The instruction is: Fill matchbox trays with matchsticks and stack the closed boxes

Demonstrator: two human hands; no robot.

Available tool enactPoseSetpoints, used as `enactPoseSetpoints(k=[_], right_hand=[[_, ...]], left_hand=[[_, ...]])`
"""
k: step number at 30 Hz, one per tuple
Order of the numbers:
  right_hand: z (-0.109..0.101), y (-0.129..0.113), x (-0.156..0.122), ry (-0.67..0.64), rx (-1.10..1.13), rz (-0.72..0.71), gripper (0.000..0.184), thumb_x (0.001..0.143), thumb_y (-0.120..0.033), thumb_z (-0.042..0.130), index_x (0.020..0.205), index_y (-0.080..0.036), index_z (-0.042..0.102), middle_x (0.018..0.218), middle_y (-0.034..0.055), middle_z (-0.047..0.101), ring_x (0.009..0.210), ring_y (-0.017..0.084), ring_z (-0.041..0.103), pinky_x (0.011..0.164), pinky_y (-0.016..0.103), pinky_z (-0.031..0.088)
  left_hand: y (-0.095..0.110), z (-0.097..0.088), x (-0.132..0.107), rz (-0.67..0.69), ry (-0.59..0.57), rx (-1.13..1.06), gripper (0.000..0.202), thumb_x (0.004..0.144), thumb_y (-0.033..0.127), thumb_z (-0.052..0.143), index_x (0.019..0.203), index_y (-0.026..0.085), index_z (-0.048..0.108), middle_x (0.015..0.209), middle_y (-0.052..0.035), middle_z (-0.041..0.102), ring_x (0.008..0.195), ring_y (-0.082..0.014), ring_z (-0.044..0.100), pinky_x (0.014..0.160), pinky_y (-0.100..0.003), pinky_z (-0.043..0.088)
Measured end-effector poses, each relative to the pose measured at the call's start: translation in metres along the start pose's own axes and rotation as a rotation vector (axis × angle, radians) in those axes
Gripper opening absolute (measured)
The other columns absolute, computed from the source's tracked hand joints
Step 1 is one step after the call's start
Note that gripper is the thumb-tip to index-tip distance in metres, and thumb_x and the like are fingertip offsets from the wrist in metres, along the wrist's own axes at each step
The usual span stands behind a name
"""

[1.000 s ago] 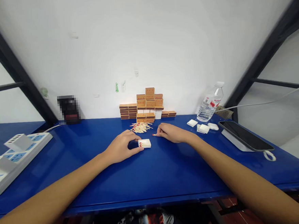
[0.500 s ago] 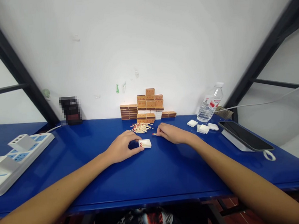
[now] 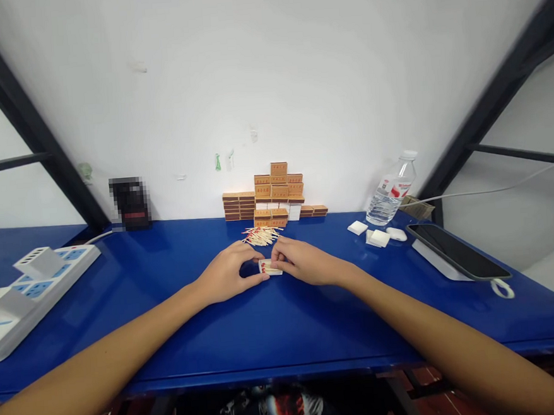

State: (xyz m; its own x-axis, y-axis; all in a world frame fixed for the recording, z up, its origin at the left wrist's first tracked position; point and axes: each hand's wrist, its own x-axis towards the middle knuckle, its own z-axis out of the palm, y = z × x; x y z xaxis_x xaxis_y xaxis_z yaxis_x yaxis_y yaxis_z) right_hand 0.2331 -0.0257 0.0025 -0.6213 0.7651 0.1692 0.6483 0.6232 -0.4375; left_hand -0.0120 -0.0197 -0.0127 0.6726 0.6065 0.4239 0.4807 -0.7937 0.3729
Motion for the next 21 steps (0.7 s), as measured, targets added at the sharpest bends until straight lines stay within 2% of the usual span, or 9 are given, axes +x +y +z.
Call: enactPoseSetpoints(k=[3, 6, 10, 13, 16, 18, 21], right_hand=[[-0.001, 0.0, 0.0, -0.021, -0.014, -0.024, 0.006, 0.1, -0.019, 0.06, 0.096, -0.017, 0.066, 0.099, 0.0069, 0.063, 0.087, 0.018, 0.057, 0.077, 0.03, 0.043], [-0.003, 0.002, 0.001, 0.024, -0.013, -0.05, 0.007, 0.098, -0.018, 0.063, 0.093, -0.017, 0.068, 0.093, 0.005, 0.063, 0.084, 0.017, 0.057, 0.075, 0.028, 0.041], [-0.002, 0.016, 0.009, 0.203, -0.038, -0.009, 0.012, 0.099, -0.021, 0.061, 0.09, -0.017, 0.068, 0.085, 0.0029, 0.063, 0.077, 0.015, 0.055, 0.07, 0.027, 0.038], [0.002, 0.031, 0.021, 0.344, -0.071, 0.05, 0.009, 0.098, -0.024, 0.063, 0.095, -0.017, 0.068, 0.09, 0.0042, 0.065, 0.078, 0.015, 0.057, 0.072, 0.028, 0.039], [0.005, 0.036, 0.036, 0.437, -0.102, 0.095, 0.014, 0.095, -0.031, 0.069, 0.098, -0.017, 0.069, 0.095, 0.0058, 0.068, 0.083, 0.017, 0.061, 0.074, 0.028, 0.042], [0.004, 0.033, 0.049, 0.429, -0.126, 0.119, 0.017, 0.095, -0.033, 0.068, 0.095, -0.017, 0.071, 0.094, 0.0066, 0.07, 0.085, 0.018, 0.063, 0.073, 0.028, 0.042], [-0.001, 0.023, 0.068, 0.326, -0.179, 0.19, 0.019, 0.094, -0.031, 0.067, 0.084, -0.017, 0.072, 0.087, 0.0072, 0.073, 0.082, 0.019, 0.065, 0.069, 0.028, 0.041]], left_hand=[[0.0, 0.0, -0.001, 0.015, 0.01, -0.008, 0.029, 0.093, 0.046, 0.075, 0.112, 0.023, 0.073, 0.104, -0.0053, 0.073, 0.099, -0.0236, 0.064, 0.088, -0.038, 0.052], [0.0, 0.0, -0.001, 0.012, 0.006, -0.009, 0.029, 0.093, 0.044, 0.075, 0.112, 0.023, 0.073, 0.104, -0.0053, 0.073, 0.098, -0.0236, 0.065, 0.088, -0.038, 0.052], [-0.001, 0.001, -0.001, -0.005, -0.006, -0.004, 0.029, 0.092, 0.043, 0.076, 0.113, 0.023, 0.073, 0.103, -0.0051, 0.073, 0.1, -0.0239, 0.064, 0.088, -0.038, 0.052], [-0.001, 0.001, 0.0, -0.007, -0.007, -0.003, 0.03, 0.092, 0.044, 0.075, 0.113, 0.023, 0.073, 0.103, -0.0055, 0.073, 0.099, -0.0239, 0.064, 0.089, -0.039, 0.052], [-0.002, 0.001, 0.0, -0.011, -0.009, 0.001, 0.03, 0.092, 0.045, 0.075, 0.112, 0.023, 0.073, 0.103, -0.0053, 0.073, 0.098, -0.0238, 0.064, 0.088, -0.039, 0.052], [-0.002, 0.001, 0.0, -0.018, -0.009, 0.005, 0.03, 0.092, 0.045, 0.075, 0.112, 0.023, 0.074, 0.103, -0.005, 0.073, 0.098, -0.0238, 0.064, 0.087, -0.039, 0.052], [-0.002, 0.0, -0.001, -0.012, -0.007, 0.005, 0.029, 0.092, 0.044, 0.075, 0.112, 0.023, 0.073, 0.103, -0.0051, 0.073, 0.098, -0.0238, 0.064, 0.087, -0.039, 0.052]])
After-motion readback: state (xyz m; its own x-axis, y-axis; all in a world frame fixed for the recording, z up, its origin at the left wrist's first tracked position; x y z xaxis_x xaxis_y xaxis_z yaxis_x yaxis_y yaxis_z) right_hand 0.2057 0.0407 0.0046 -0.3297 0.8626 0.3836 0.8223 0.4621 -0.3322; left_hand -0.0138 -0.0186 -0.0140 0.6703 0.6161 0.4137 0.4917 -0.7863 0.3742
